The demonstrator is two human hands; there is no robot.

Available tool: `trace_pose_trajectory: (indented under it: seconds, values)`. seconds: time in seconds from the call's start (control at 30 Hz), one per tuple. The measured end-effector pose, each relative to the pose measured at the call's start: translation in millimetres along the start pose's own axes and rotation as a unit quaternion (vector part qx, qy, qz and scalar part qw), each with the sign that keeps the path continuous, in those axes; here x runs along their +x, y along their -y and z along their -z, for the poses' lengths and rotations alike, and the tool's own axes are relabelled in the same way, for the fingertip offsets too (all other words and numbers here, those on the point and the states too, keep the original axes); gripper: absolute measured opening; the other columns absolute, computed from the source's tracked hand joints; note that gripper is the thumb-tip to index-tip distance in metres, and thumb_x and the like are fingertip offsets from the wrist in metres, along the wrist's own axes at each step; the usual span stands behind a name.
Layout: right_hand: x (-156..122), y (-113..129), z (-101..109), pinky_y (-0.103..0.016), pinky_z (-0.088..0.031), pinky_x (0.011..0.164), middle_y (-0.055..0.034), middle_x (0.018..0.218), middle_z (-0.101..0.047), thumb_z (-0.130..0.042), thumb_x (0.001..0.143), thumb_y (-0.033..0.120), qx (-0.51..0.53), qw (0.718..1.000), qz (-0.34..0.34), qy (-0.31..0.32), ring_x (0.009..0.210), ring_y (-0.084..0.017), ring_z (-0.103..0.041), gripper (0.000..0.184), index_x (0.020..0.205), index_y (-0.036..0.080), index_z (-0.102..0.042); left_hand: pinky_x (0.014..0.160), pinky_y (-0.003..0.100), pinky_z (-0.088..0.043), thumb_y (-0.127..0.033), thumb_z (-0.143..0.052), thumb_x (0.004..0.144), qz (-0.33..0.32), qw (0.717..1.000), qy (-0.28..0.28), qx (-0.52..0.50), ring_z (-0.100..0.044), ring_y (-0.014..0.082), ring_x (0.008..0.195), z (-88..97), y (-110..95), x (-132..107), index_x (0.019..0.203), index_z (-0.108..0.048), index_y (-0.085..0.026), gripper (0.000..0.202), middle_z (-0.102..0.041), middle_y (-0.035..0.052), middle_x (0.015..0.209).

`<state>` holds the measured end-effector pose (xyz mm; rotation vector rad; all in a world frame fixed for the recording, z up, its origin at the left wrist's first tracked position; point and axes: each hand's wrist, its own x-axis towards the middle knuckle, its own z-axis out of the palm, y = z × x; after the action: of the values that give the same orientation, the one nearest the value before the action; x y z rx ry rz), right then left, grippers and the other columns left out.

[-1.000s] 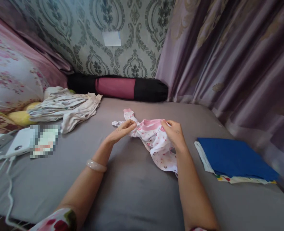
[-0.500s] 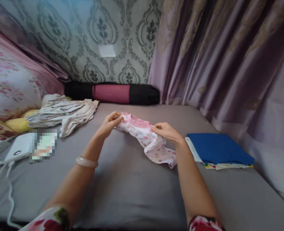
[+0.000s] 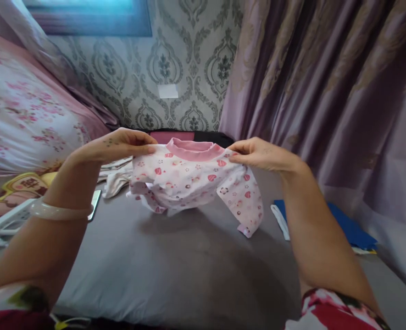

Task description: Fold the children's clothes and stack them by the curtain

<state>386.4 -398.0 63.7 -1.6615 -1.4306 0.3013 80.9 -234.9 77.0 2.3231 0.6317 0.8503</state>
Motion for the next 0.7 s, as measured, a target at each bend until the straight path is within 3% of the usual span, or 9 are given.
trace_pose_trajectory:
  seconds: [0.1,0.2,0.27,0.33,0.4,0.5,0.57,0.63,0.7]
  values:
    - [17.9,3.4,2.7,-0.03,-0.049,0.061,-0.0006,0.063,-0.066,-0.069,0.076,0.038,-0.062,0.998,0.017,0.009,0.064,-0.017,-0.063,0.019,0.071,0.02,-0.073,0.065,0.027,-0.045,-0.026,-0.07,0.073,-0.009,0.996,0.005,0.084,-0.056,0.0141,0.066,-0.8,11.2,14.6,0.071,-0.07,-0.016,0.01,-0.057,-0.0005,0.06]
    - [35.8,6.2,7.0,-0.033,-0.048,0.067,-0.0013,0.065,-0.066,-0.071,0.075,0.035,-0.149,0.985,0.086,0.009,0.069,-0.02,-0.063,0.015,0.07,0.021,-0.073,0.071,0.029,-0.045,-0.025,-0.066,0.074,-0.051,0.97,-0.136,0.194,-0.053,0.0148,0.067,-9.4,11.1,29.7,0.069,-0.069,-0.016,0.01,-0.056,0.0001,0.063]
    - [43.4,8.8,8.3,-0.035,-0.047,0.074,-0.0031,0.072,-0.068,-0.066,0.082,0.037,-0.19,0.968,0.147,-0.076,0.077,-0.022,-0.063,0.018,0.076,0.022,-0.072,0.077,0.03,-0.044,-0.026,-0.062,0.079,-0.104,0.936,-0.259,0.214,-0.054,0.0155,0.074,-12.5,4.2,38.2,0.076,-0.07,-0.017,0.012,-0.057,0.0018,0.073]
    - [47.8,9.8,7.5,-0.039,-0.045,0.084,-0.0064,0.089,-0.069,-0.056,0.089,0.04,-0.212,0.935,0.203,-0.197,0.091,-0.023,-0.061,0.024,0.087,0.022,-0.071,0.08,0.029,-0.044,-0.027,-0.059,0.084,-0.157,0.907,-0.336,0.2,-0.054,0.0155,0.08,-10.9,-2.5,45.4,0.083,-0.07,-0.019,0.014,-0.057,0.003,0.083]
    - [51.5,7.4,5.0,-0.042,-0.042,0.091,-0.0096,0.106,-0.065,-0.048,0.095,0.043,-0.233,0.901,0.24,-0.277,0.103,-0.025,-0.056,0.031,0.095,0.021,-0.069,0.081,0.029,-0.043,-0.028,-0.06,0.084,-0.178,0.909,-0.327,0.188,-0.053,0.0149,0.08,-5.7,-3.8,52.4,0.084,-0.07,-0.019,0.014,-0.056,0.0024,0.081]
    - [60.3,0.1,0.8,-0.045,-0.04,0.093,-0.0098,0.112,-0.062,-0.043,0.096,0.047,-0.282,0.892,0.262,-0.239,0.107,-0.026,-0.052,0.038,0.089,0.02,-0.069,0.08,0.029,-0.043,-0.028,-0.065,0.08,-0.137,0.942,-0.255,0.172,-0.052,0.0147,0.075,1.3,4.7,64.3,0.078,-0.07,-0.015,0.014,-0.056,0.001,0.071]
    - [69.0,-3.3,-1.8,-0.047,-0.038,0.093,-0.0091,0.116,-0.06,-0.044,0.096,0.047,-0.301,0.887,0.259,-0.235,0.108,-0.027,-0.05,0.038,0.087,0.021,-0.069,0.083,0.031,-0.043,-0.029,-0.064,0.08,-0.104,0.941,-0.276,0.164,-0.053,0.0163,0.079,1.1,12.2,73.1,0.081,-0.07,-0.015,0.015,-0.058,0.0018,0.073]
    - [78.6,-4.0,-5.3,-0.047,-0.036,0.093,-0.0095,0.122,-0.057,-0.045,0.096,0.046,-0.304,0.879,0.248,-0.271,0.112,-0.028,-0.047,0.035,0.09,0.021,-0.069,0.09,0.035,-0.041,-0.031,-0.061,0.083,-0.09,0.931,-0.307,0.177,-0.053,0.0189,0.089,-3.1,17.4,81.7,0.086,-0.07,-0.017,0.017,-0.06,0.0031,0.081]
    - [87.3,-3.1,-10.4,-0.047,-0.037,0.092,-0.0102,0.119,-0.057,-0.048,0.094,0.044,-0.31,0.883,0.243,-0.255,0.111,-0.028,-0.047,0.032,0.09,0.021,-0.069,0.096,0.039,-0.038,-0.035,-0.061,0.084,-0.075,0.931,-0.291,0.207,-0.052,0.0219,0.099,-8.6,20.3,89.3,0.088,-0.069,-0.018,0.019,-0.061,0.0038,0.089]
